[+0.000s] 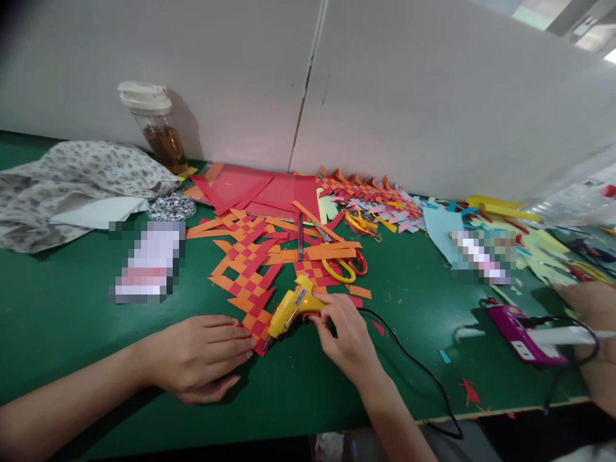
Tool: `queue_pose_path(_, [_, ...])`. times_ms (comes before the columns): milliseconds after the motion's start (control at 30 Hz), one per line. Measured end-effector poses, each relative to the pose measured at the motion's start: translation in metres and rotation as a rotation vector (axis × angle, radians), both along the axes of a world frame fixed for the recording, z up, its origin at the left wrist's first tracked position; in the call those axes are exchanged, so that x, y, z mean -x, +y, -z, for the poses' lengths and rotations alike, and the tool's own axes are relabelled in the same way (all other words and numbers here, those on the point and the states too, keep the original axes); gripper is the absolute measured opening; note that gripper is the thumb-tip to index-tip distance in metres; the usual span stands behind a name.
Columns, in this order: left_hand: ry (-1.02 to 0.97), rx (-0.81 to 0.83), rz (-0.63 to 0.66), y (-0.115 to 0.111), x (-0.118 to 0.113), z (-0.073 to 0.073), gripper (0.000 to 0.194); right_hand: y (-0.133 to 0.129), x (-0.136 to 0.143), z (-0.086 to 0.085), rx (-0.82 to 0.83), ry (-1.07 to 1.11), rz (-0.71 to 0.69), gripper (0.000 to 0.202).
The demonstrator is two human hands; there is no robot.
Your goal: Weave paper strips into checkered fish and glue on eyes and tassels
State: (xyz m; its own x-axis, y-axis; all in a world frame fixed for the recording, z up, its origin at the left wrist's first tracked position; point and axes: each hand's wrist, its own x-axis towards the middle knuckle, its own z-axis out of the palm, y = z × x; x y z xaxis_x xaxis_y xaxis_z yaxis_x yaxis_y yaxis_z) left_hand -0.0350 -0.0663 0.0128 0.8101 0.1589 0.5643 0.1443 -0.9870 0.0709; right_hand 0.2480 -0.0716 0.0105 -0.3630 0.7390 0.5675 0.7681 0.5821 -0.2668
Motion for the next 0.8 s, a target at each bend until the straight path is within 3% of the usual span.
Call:
queue_pose_path(600, [-0.051, -0.046, 0.003, 0.001, -0.001, -0.003, 0.021, -0.003, 0.004, -0.01, 0.088, -0.072, -0.009, 0.018])
queue_pose_path(800, [-0.087, -0.084, -0.021, -0.001, 0.001, -0.007, 0.021, 0.019, -0.001, -0.024, -0.074, 0.077, 0.163, 0.003])
